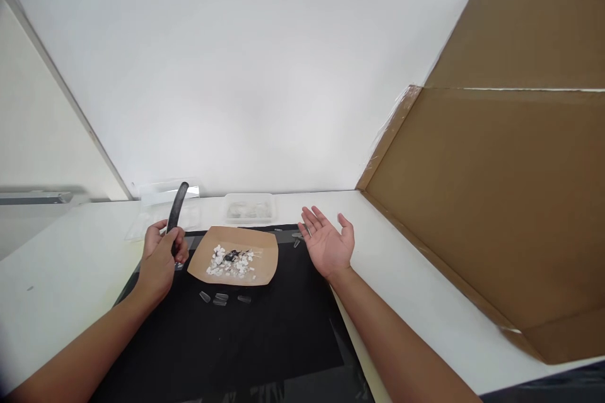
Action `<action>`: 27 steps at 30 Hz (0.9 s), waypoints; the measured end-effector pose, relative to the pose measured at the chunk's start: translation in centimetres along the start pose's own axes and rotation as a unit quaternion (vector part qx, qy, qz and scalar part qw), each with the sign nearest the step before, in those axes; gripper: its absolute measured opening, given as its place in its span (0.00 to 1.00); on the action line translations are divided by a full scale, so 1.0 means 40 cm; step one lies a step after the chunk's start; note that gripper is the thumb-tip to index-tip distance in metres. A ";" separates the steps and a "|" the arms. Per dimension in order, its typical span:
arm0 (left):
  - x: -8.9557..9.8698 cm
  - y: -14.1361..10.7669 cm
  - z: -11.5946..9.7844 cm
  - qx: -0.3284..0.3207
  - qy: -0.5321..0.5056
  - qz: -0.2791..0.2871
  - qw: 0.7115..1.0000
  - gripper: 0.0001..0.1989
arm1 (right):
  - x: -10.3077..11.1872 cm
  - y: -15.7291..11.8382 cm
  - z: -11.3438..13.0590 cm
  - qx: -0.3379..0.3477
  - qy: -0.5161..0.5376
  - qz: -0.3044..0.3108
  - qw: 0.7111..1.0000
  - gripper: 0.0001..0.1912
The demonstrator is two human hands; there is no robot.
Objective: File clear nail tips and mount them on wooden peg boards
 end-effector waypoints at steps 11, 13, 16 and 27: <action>-0.006 -0.018 0.007 0.067 -0.028 -0.022 0.997 0.13 | 0.014 0.010 -0.010 -0.050 0.022 0.007 0.998 0.29; -0.011 -0.024 0.006 0.066 -0.024 -0.018 0.997 0.12 | 0.012 0.008 -0.011 -0.058 0.016 0.018 0.998 0.28; -0.016 -0.028 0.003 0.057 -0.011 -0.011 0.998 0.12 | 0.002 -0.001 -0.009 -0.072 0.012 0.037 0.997 0.27; -0.016 -0.040 0.002 0.008 0.047 0.005 0.999 0.15 | -0.020 -0.015 -0.010 -0.129 -0.009 0.059 0.990 0.26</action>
Point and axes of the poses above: each hand's wrist, its own y-axis towards the middle knuckle, its own x-axis out of the back of the hand, z = x × y, the point moved 1 cm from there along y, towards the middle knuckle, and after that the axes turned 2 degrees about y, right-handed, at the moved point
